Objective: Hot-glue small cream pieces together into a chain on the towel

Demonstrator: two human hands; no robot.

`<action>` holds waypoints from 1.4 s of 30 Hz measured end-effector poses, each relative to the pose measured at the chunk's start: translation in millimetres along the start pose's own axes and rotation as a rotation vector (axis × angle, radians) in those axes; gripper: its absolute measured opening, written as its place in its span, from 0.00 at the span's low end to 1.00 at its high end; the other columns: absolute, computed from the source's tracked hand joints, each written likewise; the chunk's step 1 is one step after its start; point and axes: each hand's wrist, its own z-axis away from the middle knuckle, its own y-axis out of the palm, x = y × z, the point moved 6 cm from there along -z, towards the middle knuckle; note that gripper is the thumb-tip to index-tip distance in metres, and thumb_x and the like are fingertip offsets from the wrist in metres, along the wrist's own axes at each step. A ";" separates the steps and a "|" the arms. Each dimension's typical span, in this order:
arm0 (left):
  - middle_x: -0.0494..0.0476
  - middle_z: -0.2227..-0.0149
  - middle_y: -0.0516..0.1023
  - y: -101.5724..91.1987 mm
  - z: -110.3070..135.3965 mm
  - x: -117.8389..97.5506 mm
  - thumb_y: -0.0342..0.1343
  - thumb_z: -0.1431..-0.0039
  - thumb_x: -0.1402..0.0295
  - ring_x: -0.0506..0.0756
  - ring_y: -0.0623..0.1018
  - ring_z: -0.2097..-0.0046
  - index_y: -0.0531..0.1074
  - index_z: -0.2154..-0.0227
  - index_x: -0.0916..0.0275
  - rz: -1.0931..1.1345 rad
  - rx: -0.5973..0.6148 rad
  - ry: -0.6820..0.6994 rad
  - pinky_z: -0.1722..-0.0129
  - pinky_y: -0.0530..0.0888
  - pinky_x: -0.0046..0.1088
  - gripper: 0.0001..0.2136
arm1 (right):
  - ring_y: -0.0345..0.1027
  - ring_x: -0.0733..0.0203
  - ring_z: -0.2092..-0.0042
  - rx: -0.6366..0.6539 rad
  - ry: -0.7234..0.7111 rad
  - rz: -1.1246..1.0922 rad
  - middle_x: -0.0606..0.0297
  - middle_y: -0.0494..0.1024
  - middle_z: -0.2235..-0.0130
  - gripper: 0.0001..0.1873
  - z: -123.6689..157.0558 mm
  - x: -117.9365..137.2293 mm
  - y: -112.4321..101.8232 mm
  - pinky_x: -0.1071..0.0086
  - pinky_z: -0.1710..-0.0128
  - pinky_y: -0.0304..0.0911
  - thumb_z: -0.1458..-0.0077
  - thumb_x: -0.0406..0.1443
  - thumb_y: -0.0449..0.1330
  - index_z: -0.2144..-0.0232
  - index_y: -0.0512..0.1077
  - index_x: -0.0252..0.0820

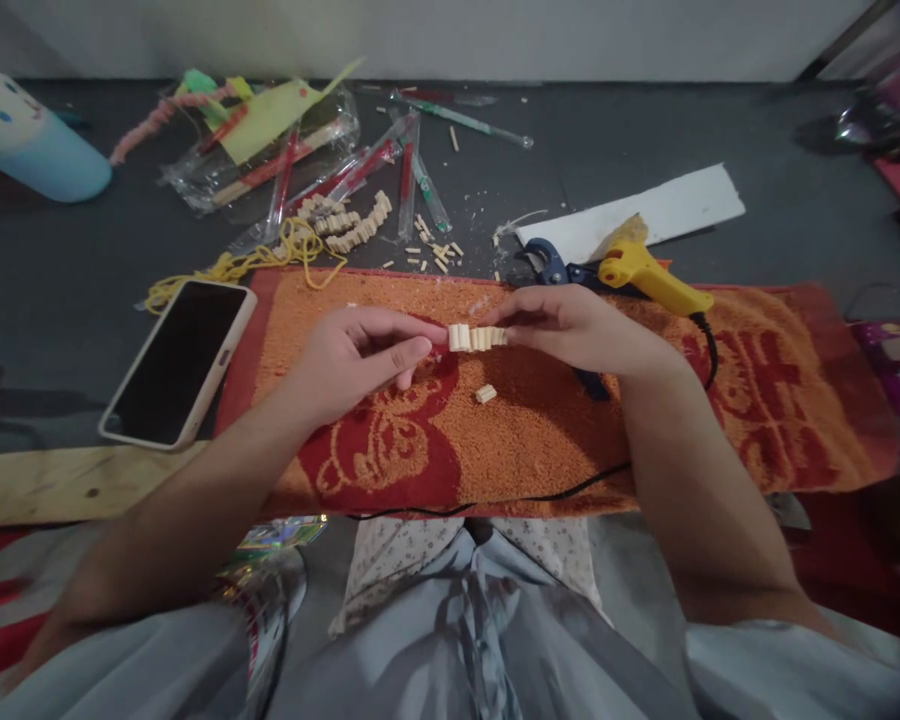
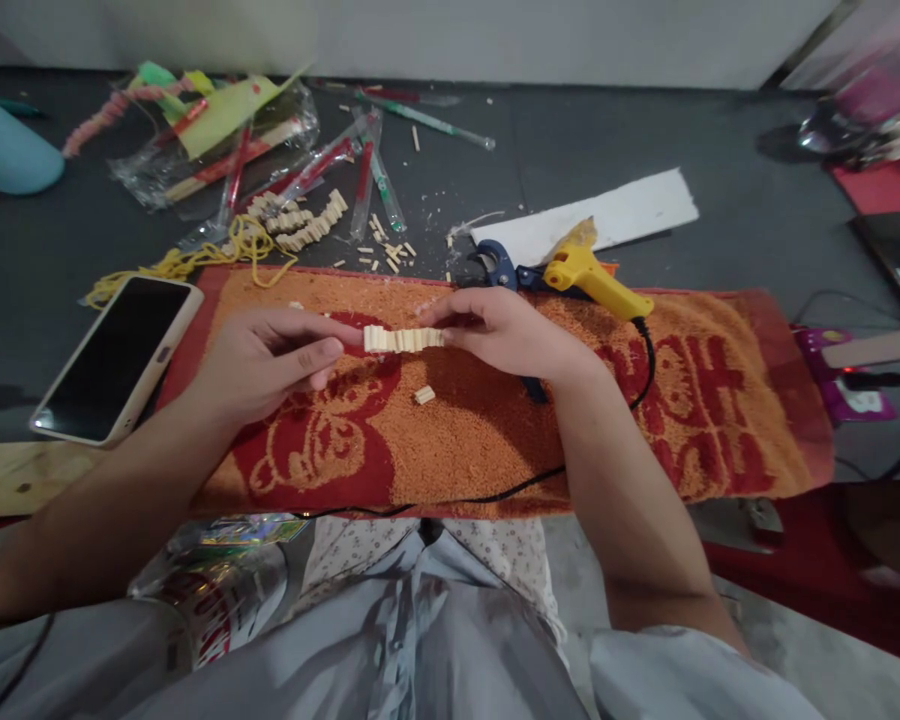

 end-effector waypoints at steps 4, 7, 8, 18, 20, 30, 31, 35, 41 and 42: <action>0.50 0.81 0.73 0.7 -1.1 0.7 0.63 0.46 0.55 0.48 0.68 0.80 0.82 0.65 0.56 0.106 0.011 0.019 0.79 0.63 0.27 0.12 | 0.76 0.53 0.51 -0.017 0.001 -0.016 0.61 0.82 0.53 0.12 -0.4 0.0 0.3 0.56 0.45 0.69 0.44 0.40 0.64 0.58 0.79 0.45; 0.49 0.82 0.72 -1.3 -4.9 6.1 0.62 0.45 0.53 0.46 0.64 0.82 0.81 0.68 0.58 0.193 -0.016 0.048 0.82 0.58 0.24 0.14 | 0.76 0.52 0.51 -0.048 0.014 -0.074 0.58 0.82 0.53 0.14 0.1 -1.9 -1.3 0.56 0.46 0.69 0.44 0.42 0.64 0.57 0.79 0.43; 0.49 0.82 0.73 -2.2 -6.3 8.2 0.62 0.44 0.53 0.45 0.64 0.82 0.81 0.68 0.59 0.194 -0.028 0.054 0.82 0.58 0.23 0.14 | 0.76 0.52 0.52 -0.062 0.017 -0.094 0.58 0.82 0.54 0.15 0.4 -2.5 -2.2 0.56 0.46 0.69 0.45 0.43 0.65 0.58 0.79 0.42; 0.50 0.77 0.74 -8.9 -11.2 9.3 0.65 0.51 0.64 0.45 0.65 0.78 0.80 0.68 0.64 -0.099 -0.212 0.002 0.78 0.63 0.22 0.10 | 0.73 0.58 0.62 -0.198 0.037 -0.081 0.59 0.80 0.61 0.15 6.6 1.7 -10.5 0.61 0.59 0.71 0.46 0.44 0.66 0.61 0.78 0.40; 0.49 0.77 0.73 -7.7 -11.8 9.4 0.64 0.51 0.64 0.45 0.64 0.78 0.79 0.68 0.64 -0.176 -0.208 -0.001 0.78 0.62 0.22 0.09 | 0.73 0.58 0.64 -0.204 0.019 -0.073 0.60 0.80 0.63 0.15 7.6 3.3 -11.5 0.62 0.61 0.71 0.48 0.43 0.67 0.61 0.77 0.41; 0.48 0.76 0.75 2.7 -13.5 16.2 0.61 0.44 0.64 0.48 0.68 0.75 0.79 0.65 0.62 -0.545 -0.073 0.073 0.72 0.62 0.26 0.07 | 0.74 0.60 0.66 -0.090 -0.029 0.115 0.63 0.81 0.67 0.13 3.7 -3.6 -0.8 0.64 0.64 0.71 0.50 0.36 0.64 0.60 0.79 0.40; 0.48 0.76 0.75 2.9 -13.5 15.4 0.61 0.44 0.64 0.48 0.69 0.75 0.79 0.65 0.62 -0.568 -0.066 0.073 0.72 0.62 0.26 0.07 | 0.74 0.60 0.67 -0.078 -0.019 0.126 0.63 0.81 0.67 0.14 3.5 -4.2 0.0 0.65 0.64 0.71 0.50 0.36 0.65 0.59 0.79 0.40; 0.48 0.75 0.76 3.5 -13.6 12.8 0.61 0.43 0.65 0.49 0.71 0.74 0.79 0.65 0.61 -0.640 -0.042 0.075 0.71 0.63 0.27 0.06 | 0.73 0.61 0.68 -0.030 0.011 0.182 0.64 0.81 0.68 0.16 4.0 -3.3 1.0 0.66 0.66 0.69 0.54 0.34 0.67 0.59 0.79 0.40; 0.49 0.75 0.76 4.1 -13.7 14.1 0.61 0.43 0.65 0.50 0.72 0.73 0.79 0.64 0.59 -0.667 -0.025 0.063 0.70 0.63 0.28 0.07 | 0.71 0.63 0.70 -0.039 -0.003 0.356 0.67 0.79 0.71 0.13 3.9 0.1 0.5 0.69 0.69 0.64 0.55 0.26 0.63 0.65 0.79 0.40; 0.49 0.75 0.77 4.0 -13.6 14.2 0.61 0.43 0.65 0.50 0.72 0.73 0.79 0.64 0.59 -0.663 -0.025 0.062 0.70 0.63 0.28 0.07 | 0.71 0.63 0.70 -0.040 -0.014 0.377 0.67 0.79 0.71 0.12 3.8 1.0 0.8 0.69 0.69 0.63 0.55 0.26 0.62 0.66 0.79 0.40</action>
